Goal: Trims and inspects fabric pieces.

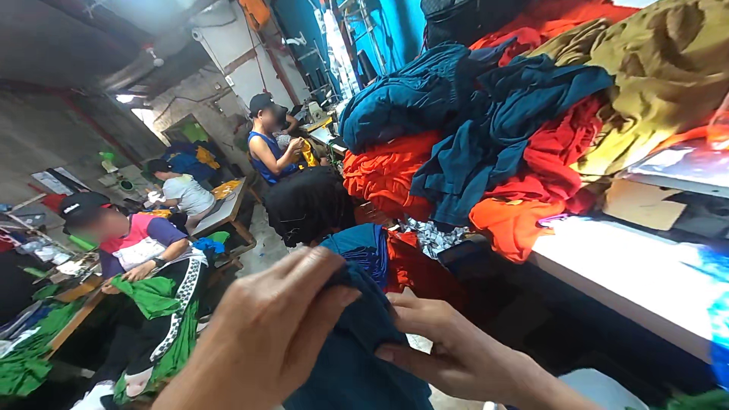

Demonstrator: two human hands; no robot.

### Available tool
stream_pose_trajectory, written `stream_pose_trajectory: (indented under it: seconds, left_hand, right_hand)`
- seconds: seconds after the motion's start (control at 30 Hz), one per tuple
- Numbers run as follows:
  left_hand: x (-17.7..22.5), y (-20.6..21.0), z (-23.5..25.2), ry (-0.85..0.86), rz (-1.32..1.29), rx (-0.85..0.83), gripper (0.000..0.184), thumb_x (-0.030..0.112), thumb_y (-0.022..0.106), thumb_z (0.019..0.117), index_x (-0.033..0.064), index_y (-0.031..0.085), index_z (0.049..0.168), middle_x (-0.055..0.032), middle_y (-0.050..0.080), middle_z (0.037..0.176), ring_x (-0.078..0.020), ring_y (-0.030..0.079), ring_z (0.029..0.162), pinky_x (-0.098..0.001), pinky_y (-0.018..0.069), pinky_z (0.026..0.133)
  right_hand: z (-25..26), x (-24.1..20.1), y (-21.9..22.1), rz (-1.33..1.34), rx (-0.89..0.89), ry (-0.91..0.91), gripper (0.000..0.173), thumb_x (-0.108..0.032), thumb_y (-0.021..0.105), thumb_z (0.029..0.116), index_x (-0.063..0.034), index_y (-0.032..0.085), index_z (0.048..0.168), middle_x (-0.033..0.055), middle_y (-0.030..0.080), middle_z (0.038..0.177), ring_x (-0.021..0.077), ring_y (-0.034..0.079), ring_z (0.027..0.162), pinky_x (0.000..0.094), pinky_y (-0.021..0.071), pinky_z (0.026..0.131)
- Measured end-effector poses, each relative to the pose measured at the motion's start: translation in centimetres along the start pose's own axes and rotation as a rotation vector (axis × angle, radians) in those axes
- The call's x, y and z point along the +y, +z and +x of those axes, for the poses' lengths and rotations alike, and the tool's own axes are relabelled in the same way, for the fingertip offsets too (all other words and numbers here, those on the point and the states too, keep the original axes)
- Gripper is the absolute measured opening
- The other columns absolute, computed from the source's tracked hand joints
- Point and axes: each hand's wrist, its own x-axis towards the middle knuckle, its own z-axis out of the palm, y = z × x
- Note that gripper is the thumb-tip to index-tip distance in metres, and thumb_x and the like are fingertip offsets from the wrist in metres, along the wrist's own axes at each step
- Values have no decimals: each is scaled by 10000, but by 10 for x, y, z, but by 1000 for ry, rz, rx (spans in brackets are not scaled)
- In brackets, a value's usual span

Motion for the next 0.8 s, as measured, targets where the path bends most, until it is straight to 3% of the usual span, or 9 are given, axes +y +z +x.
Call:
stream_pose_trajectory:
  seconds: [0.13,0.23,0.37,0.43,0.5,0.6,0.7,0.73,0.8]
  left_hand:
    - [-12,-22,-9,-58,15,20,338,362,440,1070,113,668,1060,100,611,831,84,542,733,-104,457,649]
    - [-19,-31,-18,-123,29,38,342,401,447,1068,140,669,1067,134,603,819,123,528,722,-78,430,633]
    - [-12,-26,-16,-144,11,33,304,366,471,1052,137,671,1038,136,589,795,113,518,695,-80,425,604]
    - [-6,-20,-12,-95,24,5,276,329,473,1049,133,664,1017,121,577,792,90,512,687,-93,425,597]
    - [-3,-19,-15,-106,86,-43,284,318,470,1052,123,674,1014,80,591,795,38,542,703,-146,446,611]
    - [7,-27,-26,-247,139,-89,294,231,560,1012,31,709,857,-53,637,693,-86,604,638,-254,475,578]
    - [-5,-35,-31,-330,70,-48,270,252,509,1043,60,697,1021,5,630,811,-17,569,714,-211,479,664]
    - [-5,-35,-31,-372,-7,18,223,208,559,1018,57,711,958,10,631,761,-20,555,678,-215,452,630]
    - [-20,-31,-32,-263,-41,54,216,321,518,1029,173,675,1025,153,587,777,87,529,666,-99,440,568]
  right_hand:
    - [-34,19,3,-17,-195,81,216,-184,570,1030,7,666,1001,166,668,955,207,669,921,327,554,813]
    - [-55,27,6,-25,-213,178,346,-356,637,974,-20,681,1041,157,678,974,241,674,915,403,556,768]
    - [-37,21,16,73,-138,306,594,-573,623,933,-29,697,1159,123,693,1125,167,654,1085,392,544,927]
    - [-17,17,27,103,-56,262,489,-487,639,955,-56,700,1177,59,690,1132,87,636,1096,339,542,945]
    - [5,14,35,103,45,176,272,-269,642,970,-39,694,1105,30,692,1061,33,642,1035,257,552,901]
    - [26,19,27,43,-35,81,178,-44,594,900,10,708,1027,43,694,998,19,645,970,184,537,864]
    - [19,35,16,-29,-338,71,134,-13,604,876,31,697,962,130,701,947,181,686,917,359,570,808]
    - [12,40,13,-35,-431,81,120,-2,608,884,51,686,958,177,701,968,262,696,928,443,569,809]
    - [-4,49,7,-46,-531,112,112,6,615,886,80,672,949,237,690,1014,369,691,973,537,554,837]
